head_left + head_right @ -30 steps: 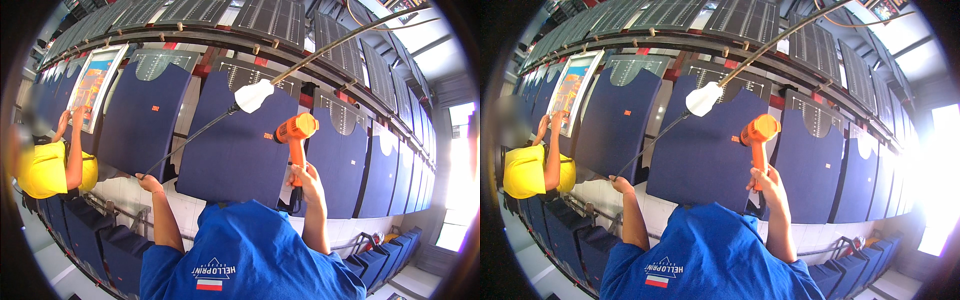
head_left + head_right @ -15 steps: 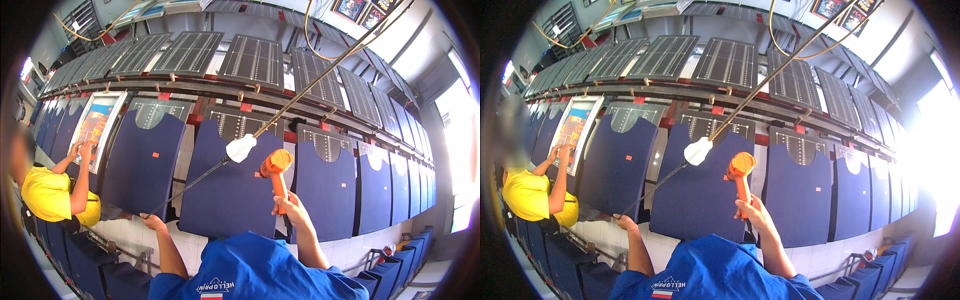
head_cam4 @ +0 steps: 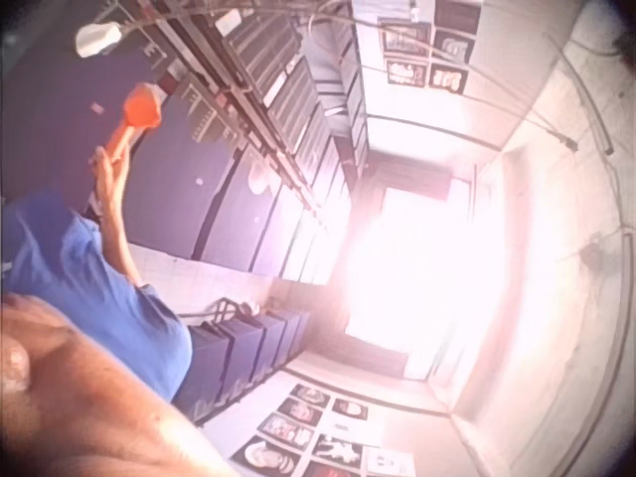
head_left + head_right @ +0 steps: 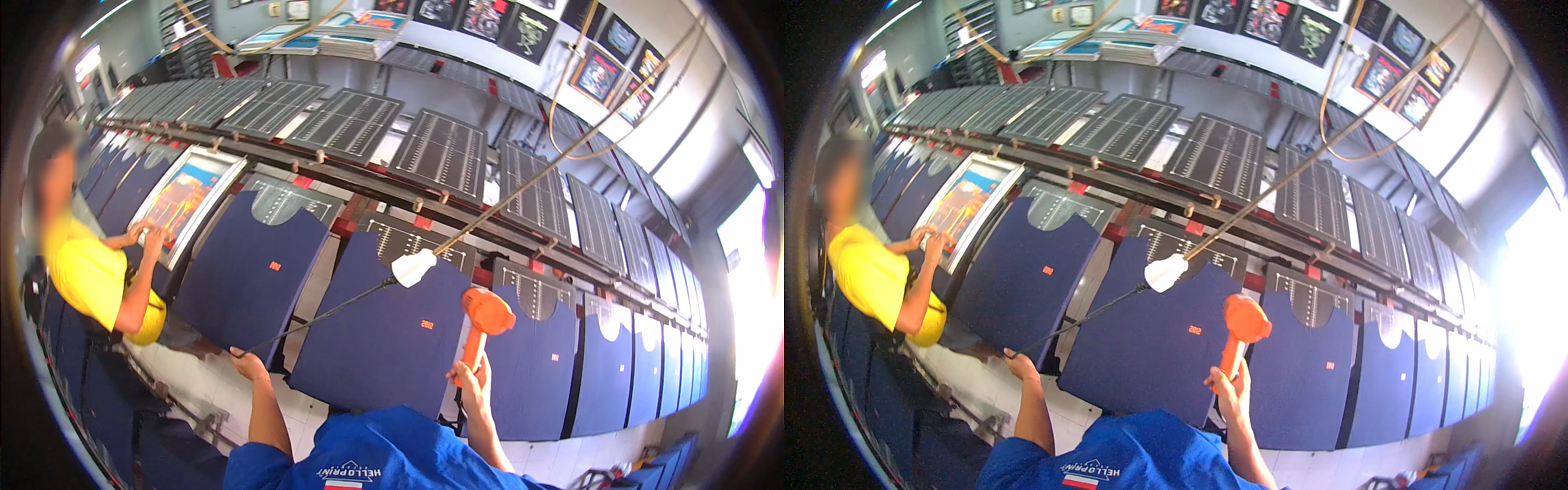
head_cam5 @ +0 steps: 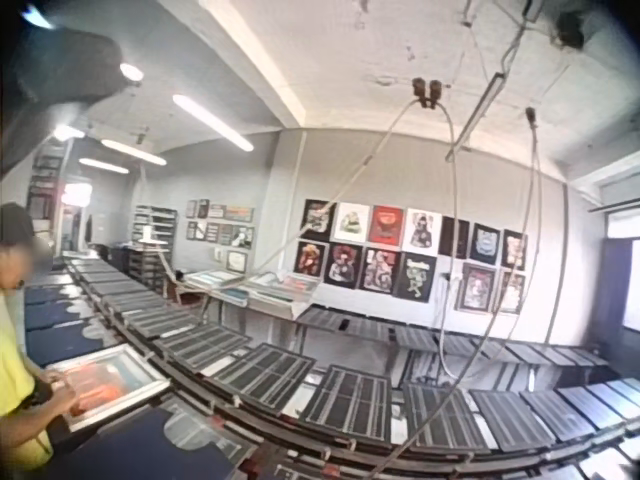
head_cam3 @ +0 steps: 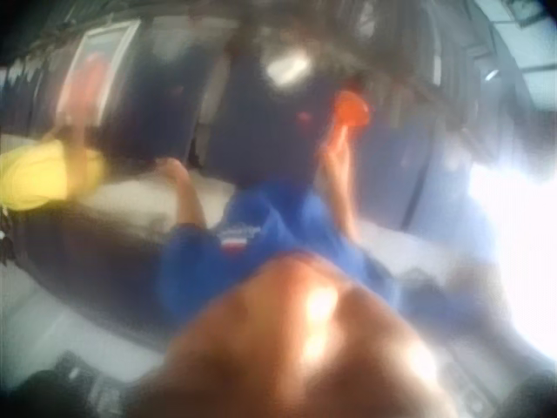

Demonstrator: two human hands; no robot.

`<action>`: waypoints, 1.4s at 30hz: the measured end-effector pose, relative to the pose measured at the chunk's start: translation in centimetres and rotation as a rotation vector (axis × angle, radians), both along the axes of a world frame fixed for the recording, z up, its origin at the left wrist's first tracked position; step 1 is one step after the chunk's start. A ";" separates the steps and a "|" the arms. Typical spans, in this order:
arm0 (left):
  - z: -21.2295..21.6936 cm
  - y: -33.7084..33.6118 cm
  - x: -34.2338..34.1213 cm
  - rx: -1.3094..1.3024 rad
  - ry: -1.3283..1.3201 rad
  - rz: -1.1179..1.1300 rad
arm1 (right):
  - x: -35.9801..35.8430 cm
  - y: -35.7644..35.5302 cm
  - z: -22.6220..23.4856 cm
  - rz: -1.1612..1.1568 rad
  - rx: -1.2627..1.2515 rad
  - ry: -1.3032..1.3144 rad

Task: The person uses a heat gun to dry ink on a series of navy blue t-shirts mounted on boards along a table. They move from one board to the next, holding the tool over the printed area of each garment.

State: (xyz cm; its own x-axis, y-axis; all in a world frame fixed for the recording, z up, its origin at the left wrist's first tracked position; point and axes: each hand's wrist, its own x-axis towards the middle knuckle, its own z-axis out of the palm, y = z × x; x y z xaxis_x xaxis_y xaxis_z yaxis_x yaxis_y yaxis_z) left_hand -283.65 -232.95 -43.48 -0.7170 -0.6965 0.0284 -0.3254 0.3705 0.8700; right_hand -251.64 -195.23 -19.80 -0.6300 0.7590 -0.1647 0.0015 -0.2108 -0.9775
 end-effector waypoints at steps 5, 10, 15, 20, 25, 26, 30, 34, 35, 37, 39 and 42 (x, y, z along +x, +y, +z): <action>0.7 2.0 -0.1 -0.015 -0.118 0.016 | 2.5 -0.2 -0.7 -0.098 0.111 0.059; 0.8 1.7 -0.1 -0.014 -0.067 0.057 | 3.7 -0.8 -0.9 -0.075 0.088 0.135; 2.0 1.6 0.5 -0.021 -0.133 0.069 | 3.4 -1.2 -0.6 -0.096 0.072 0.131; 2.0 1.7 0.5 0.006 -0.102 0.075 | 3.6 -0.8 -0.8 -0.086 0.098 0.163; 2.0 1.9 0.4 -0.003 -0.125 0.085 | 3.5 -1.0 -0.2 -0.093 0.099 0.151; 2.2 2.3 0.6 -0.017 -0.152 0.080 | 3.5 -1.0 -0.2 -0.101 0.096 0.151; 1.6 1.3 0.4 -0.047 -0.180 0.035 | 3.6 -1.3 -0.3 -0.110 0.036 0.175; 1.5 0.5 0.7 -0.048 -0.249 -0.116 | 4.3 -0.8 -0.4 -0.074 0.023 0.161; 1.4 0.4 0.9 -0.034 -0.250 -0.141 | 4.4 -0.8 -0.3 -0.067 0.023 0.163; -0.5 -1.0 1.4 -0.015 -0.248 -0.176 | 4.6 -0.7 -0.2 -0.051 0.000 0.158; -3.0 -4.0 3.1 0.031 -0.274 -0.251 | 4.9 -0.6 0.0 -0.015 -0.033 0.158; -3.5 -3.0 6.9 -0.128 -0.356 -0.397 | 5.6 -0.1 0.0 -0.003 -0.037 0.161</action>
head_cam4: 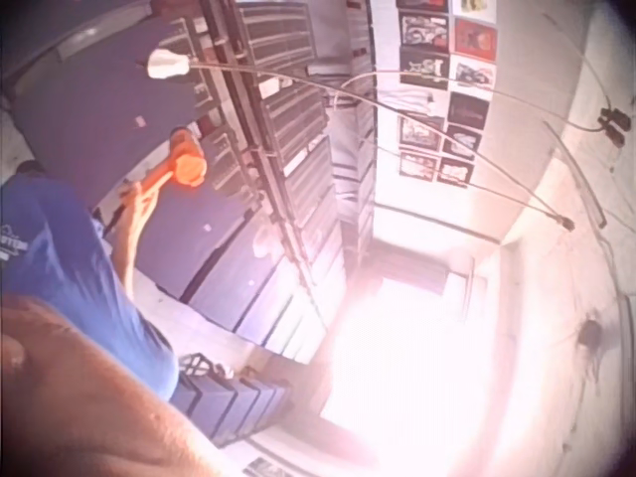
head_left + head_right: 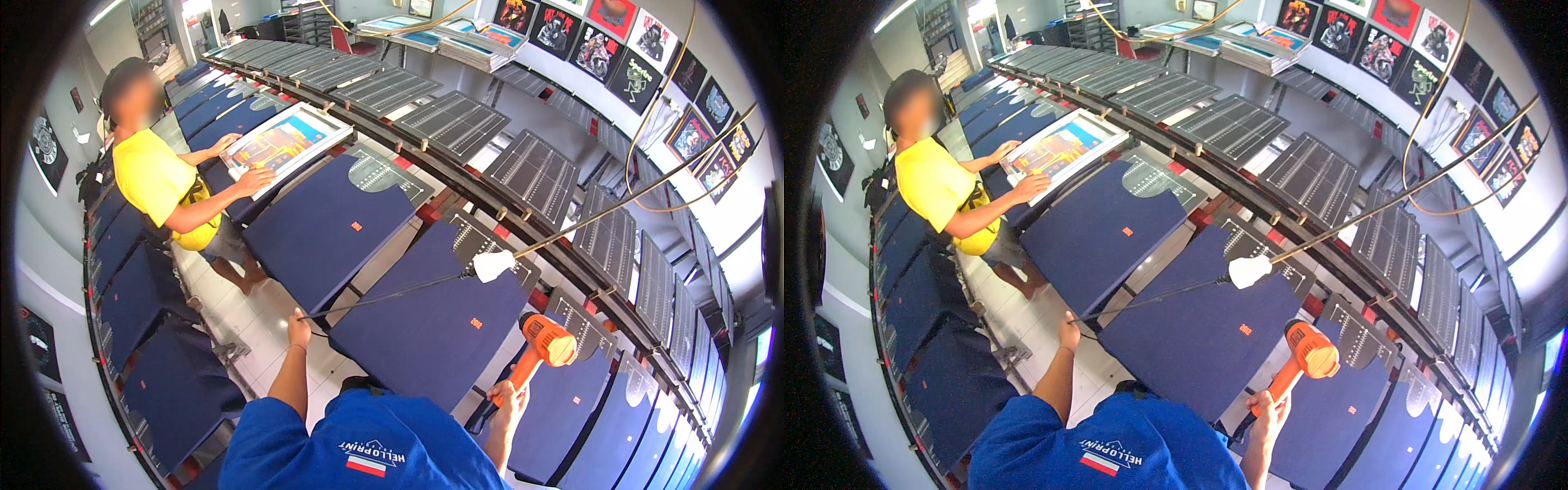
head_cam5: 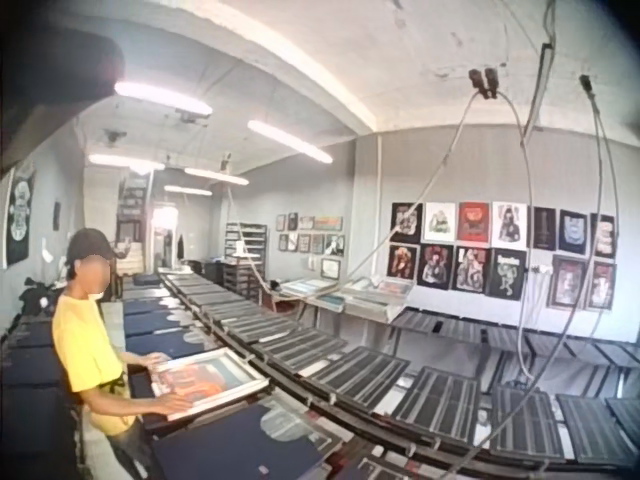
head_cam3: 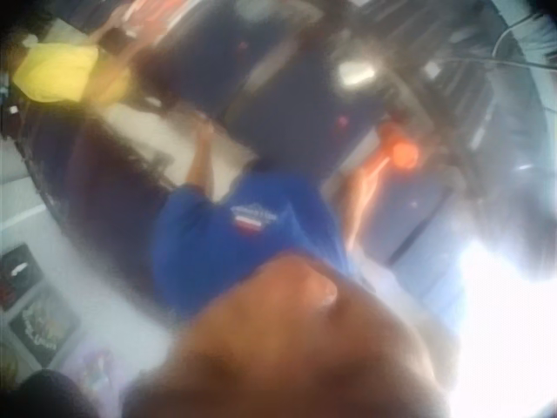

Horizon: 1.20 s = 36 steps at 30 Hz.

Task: The person uses a heat gun to dry ink on a series of navy blue t-shirts mounted on boards along a table. They move from one board to the next, holding the tool over the printed area of each garment.

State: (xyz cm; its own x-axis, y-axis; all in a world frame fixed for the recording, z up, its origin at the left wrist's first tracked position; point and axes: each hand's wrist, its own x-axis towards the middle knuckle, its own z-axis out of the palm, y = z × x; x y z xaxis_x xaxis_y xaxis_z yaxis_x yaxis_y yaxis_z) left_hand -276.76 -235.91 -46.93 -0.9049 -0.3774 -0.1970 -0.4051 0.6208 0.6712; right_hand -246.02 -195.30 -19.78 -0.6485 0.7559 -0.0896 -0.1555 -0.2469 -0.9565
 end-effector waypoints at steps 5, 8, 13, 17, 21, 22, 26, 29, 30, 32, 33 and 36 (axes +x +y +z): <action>0.8 -2.5 8.1 -0.118 -0.153 -0.233 | 0.4 0.2 0.1 0.097 -0.074 -0.017; 0.8 -6.5 10.1 -0.105 -0.299 -0.254 | 0.0 -0.1 -0.9 0.168 -0.176 0.041; 1.1 -14.3 12.0 -0.097 -0.257 -0.157 | -0.6 -1.3 -2.5 0.315 -0.253 0.054; 2.6 -15.4 10.6 -0.122 -0.432 -0.090 | -1.6 -2.7 -2.8 0.402 -0.230 0.029; 3.4 -23.4 11.2 -0.248 -0.163 -0.074 | -3.3 -4.4 -1.7 0.560 -0.285 0.025; 4.0 -23.4 10.6 -0.277 -0.004 -0.142 | -4.0 -4.8 -1.6 0.597 -0.283 0.027; 9.0 -20.8 4.6 -0.374 -0.016 -0.167 | -7.6 -7.5 -1.3 0.666 -0.286 0.027; 10.9 -21.7 -2.1 -0.432 0.070 -0.156 | -11.4 -10.0 -0.8 0.697 -0.292 0.024; 11.6 -21.6 -5.1 -0.429 0.068 -0.162 | -12.9 -10.9 -0.7 0.694 -0.288 0.018; 13.1 -21.0 -11.6 -0.418 0.058 -0.189 | -16.3 -12.9 -0.5 0.673 -0.280 -0.003; 12.9 -22.0 -14.7 -0.422 0.106 -0.203 | -18.0 -14.0 -0.4 0.678 -0.291 -0.014; 11.4 -26.0 -25.7 -0.445 0.226 -0.268 | -23.8 -17.8 -0.7 0.663 -0.320 -0.030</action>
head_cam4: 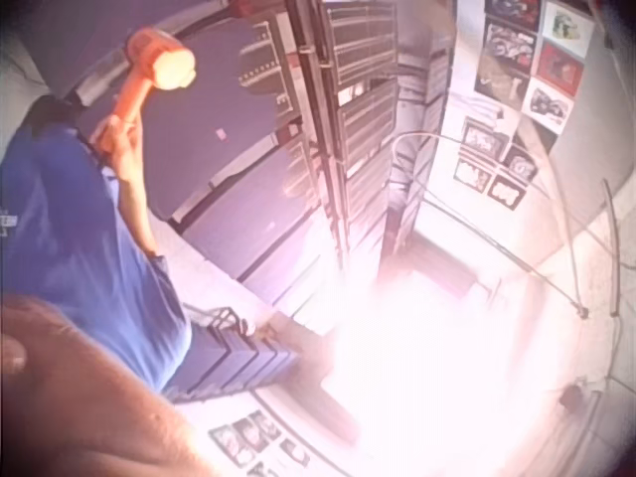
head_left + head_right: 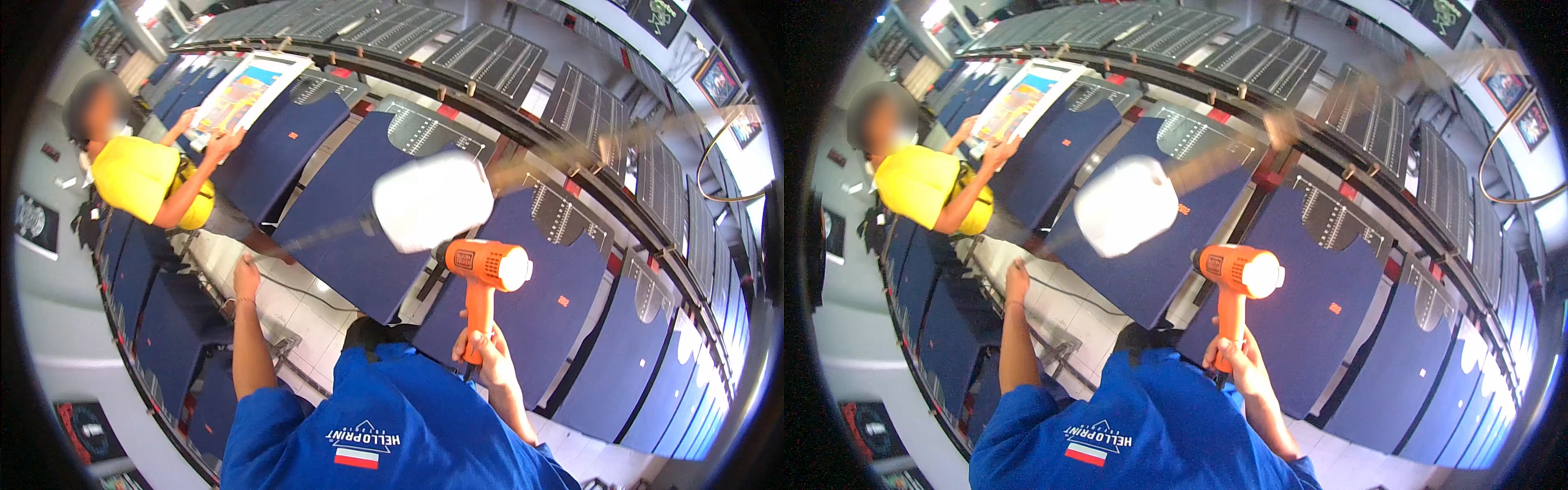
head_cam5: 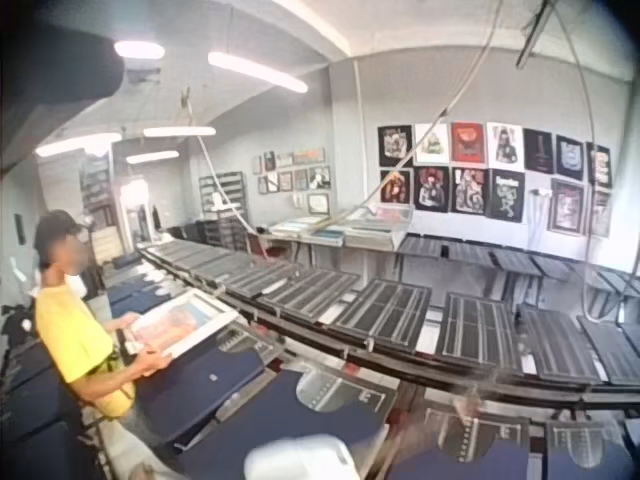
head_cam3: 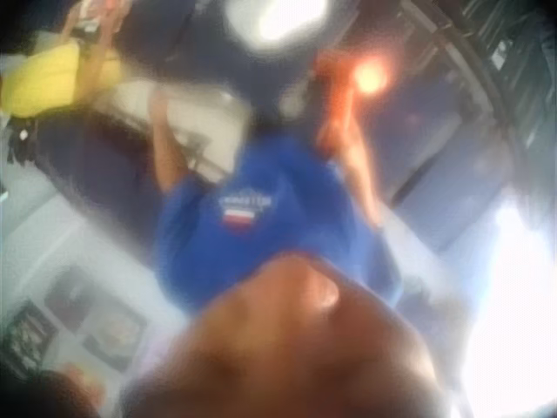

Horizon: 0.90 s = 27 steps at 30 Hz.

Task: The person uses a heat gun to dry ink on a series of navy blue t-shirts mounted on boards along a table. They move from one board to the next, holding the tool over the printed area of each garment.

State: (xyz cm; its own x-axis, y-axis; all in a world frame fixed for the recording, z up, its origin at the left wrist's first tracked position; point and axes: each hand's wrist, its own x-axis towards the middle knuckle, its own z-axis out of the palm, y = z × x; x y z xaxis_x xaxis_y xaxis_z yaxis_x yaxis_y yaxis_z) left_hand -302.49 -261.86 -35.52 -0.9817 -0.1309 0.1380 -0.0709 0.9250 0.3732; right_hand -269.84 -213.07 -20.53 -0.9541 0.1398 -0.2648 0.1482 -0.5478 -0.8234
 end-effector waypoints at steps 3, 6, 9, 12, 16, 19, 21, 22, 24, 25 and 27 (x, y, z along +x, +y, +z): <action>-1.7 -4.6 -9.6 -0.024 -0.028 0.047 | -6.2 -5.0 0.4 -0.079 -0.050 -0.078; -2.0 -2.8 -17.8 0.281 -0.300 0.337 | -10.7 -8.7 0.9 -0.174 -0.176 -0.082; -3.1 -2.5 -22.1 0.510 -0.315 0.558 | -14.1 -11.2 2.6 -0.209 -0.144 -0.135; -8.2 -3.8 -25.4 0.387 -0.082 0.573 | -17.1 -11.4 4.4 -0.199 0.021 -0.226; -4.0 5.6 -25.6 0.441 -0.080 0.713 | -18.9 -10.1 5.6 -0.318 0.163 -0.258; -1.8 5.4 -24.7 0.331 -0.186 0.757 | -21.2 -9.3 5.1 -0.367 0.221 -0.294; -2.1 5.0 -24.9 0.267 -0.139 0.823 | -22.2 -8.8 4.6 -0.375 0.199 -0.295; -2.4 4.6 -25.0 0.253 -0.138 0.822 | -22.5 -8.7 4.2 -0.379 0.191 -0.302; -2.7 4.7 -25.2 0.236 -0.151 0.838 | -22.9 -8.6 3.3 -0.412 0.185 -0.323; -2.7 5.0 -25.3 0.226 -0.158 0.844 | -23.0 -8.6 2.7 -0.430 0.181 -0.334; -2.9 5.3 -25.4 0.218 -0.164 0.844 | -23.0 -8.5 1.7 -0.438 0.179 -0.335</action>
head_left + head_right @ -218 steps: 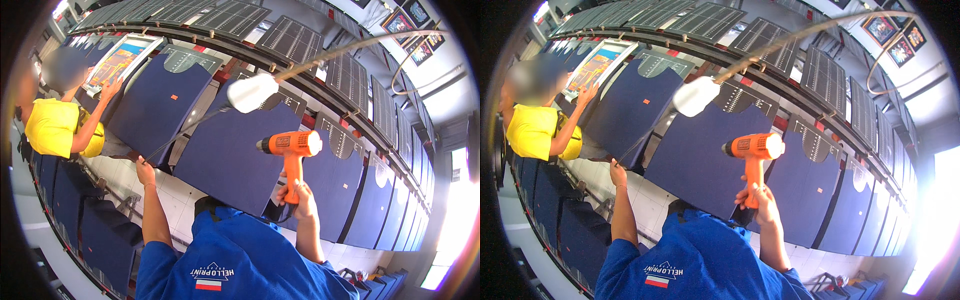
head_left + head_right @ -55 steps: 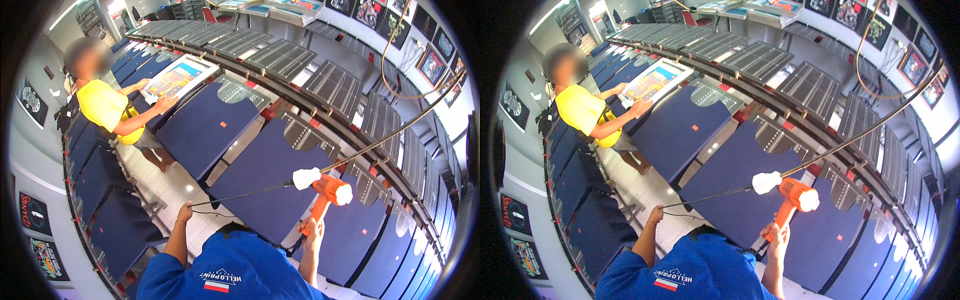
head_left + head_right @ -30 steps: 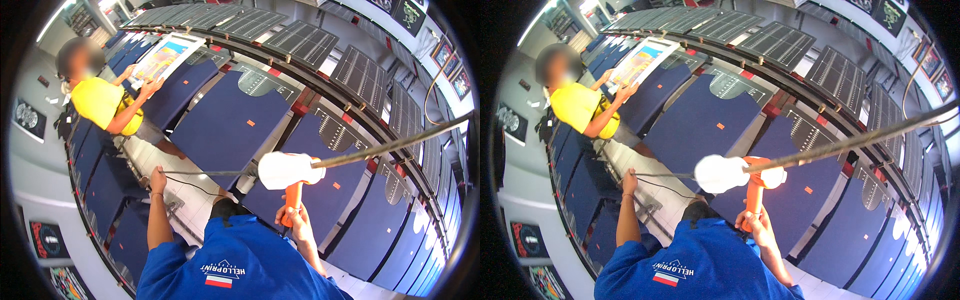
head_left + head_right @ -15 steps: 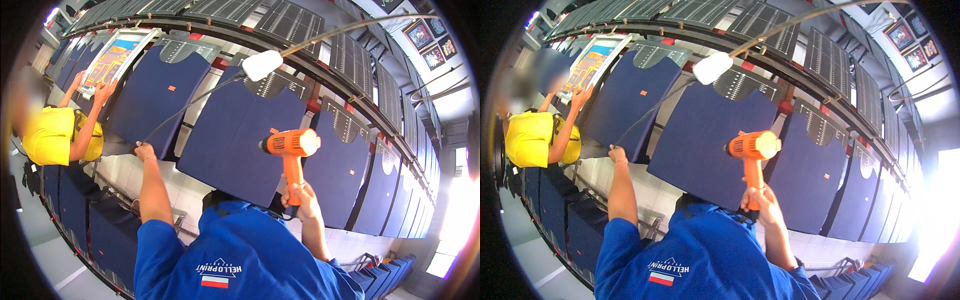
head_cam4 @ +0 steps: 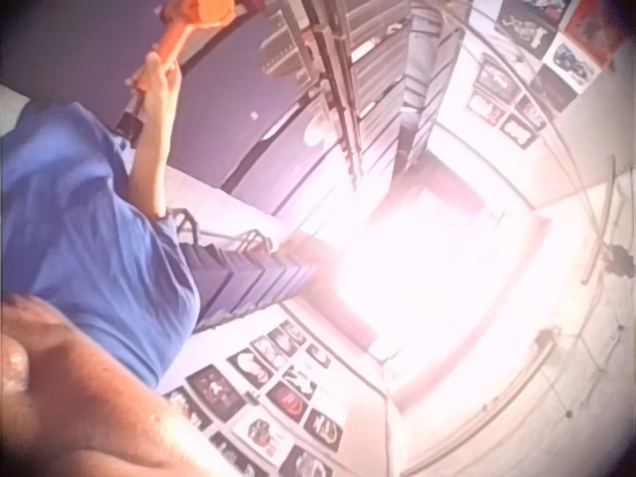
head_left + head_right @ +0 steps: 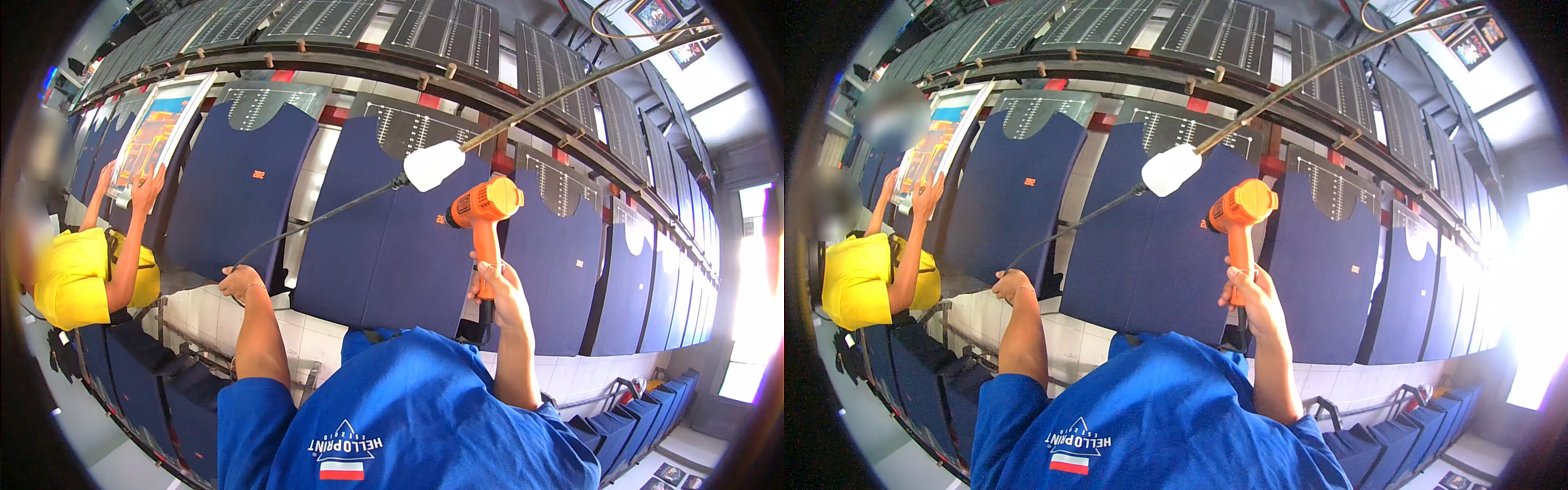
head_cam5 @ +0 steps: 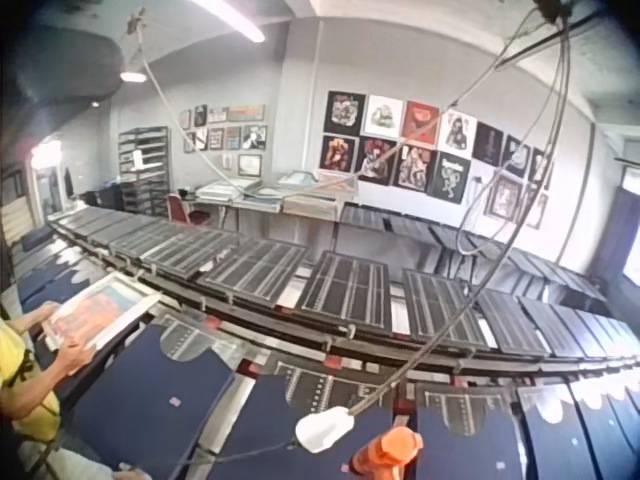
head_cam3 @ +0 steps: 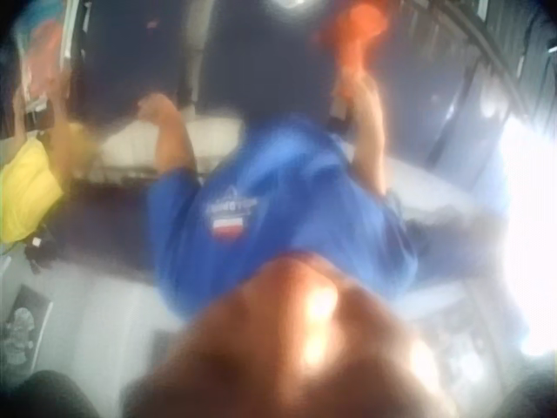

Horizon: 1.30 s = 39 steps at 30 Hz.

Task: The person uses a heat gun to dry ink on a series of navy blue t-shirts mounted on boards along a table. They move from one board to the next, holding the tool over the printed area of each garment.

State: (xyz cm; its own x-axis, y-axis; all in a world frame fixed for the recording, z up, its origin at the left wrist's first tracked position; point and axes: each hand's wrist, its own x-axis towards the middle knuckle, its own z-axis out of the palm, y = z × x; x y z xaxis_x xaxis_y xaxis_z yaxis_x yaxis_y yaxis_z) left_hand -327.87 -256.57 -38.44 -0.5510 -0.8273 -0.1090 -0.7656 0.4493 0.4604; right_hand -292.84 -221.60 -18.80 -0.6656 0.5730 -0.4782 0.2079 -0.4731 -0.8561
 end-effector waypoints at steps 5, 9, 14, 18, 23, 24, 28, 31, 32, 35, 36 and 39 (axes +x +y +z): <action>-1.0 0.1 -0.2 -0.024 0.031 0.022 | -0.7 0.2 -1.2 0.017 0.019 -0.021; -0.5 0.5 -0.4 -0.010 0.005 0.061 | -1.0 0.6 -0.9 0.033 -0.011 -0.025; 0.2 0.9 -0.2 -0.027 -0.013 0.042 | -1.0 0.6 -1.7 0.047 0.025 -0.029; -0.6 0.8 0.0 -0.033 0.010 0.042 | -1.1 0.9 -1.6 0.044 0.002 -0.028; -1.6 0.0 -0.4 -0.035 0.017 0.050 | -1.2 1.0 -1.4 0.052 0.001 -0.036; -1.5 0.2 -0.3 -0.031 0.018 0.051 | -1.1 0.9 -1.5 0.052 0.018 -0.039; -0.8 0.8 0.2 -0.016 0.004 0.058 | -0.9 1.2 -1.3 0.058 -0.006 -0.033; -0.4 1.1 0.3 -0.020 -0.002 0.059 | -1.0 0.9 -1.5 0.053 0.035 -0.038; -0.3 1.1 0.3 -0.023 -0.002 0.059 | -0.9 0.9 -1.5 0.052 0.015 -0.035; -0.8 0.7 0.3 -0.030 0.015 0.033 | -0.9 1.1 -1.4 0.061 -0.008 -0.036; -0.8 0.7 0.3 -0.028 0.019 0.037 | -0.9 1.0 -1.5 0.063 0.011 -0.045; -0.7 0.8 0.2 -0.021 0.019 0.044 | -0.9 1.1 -1.2 0.072 0.003 -0.047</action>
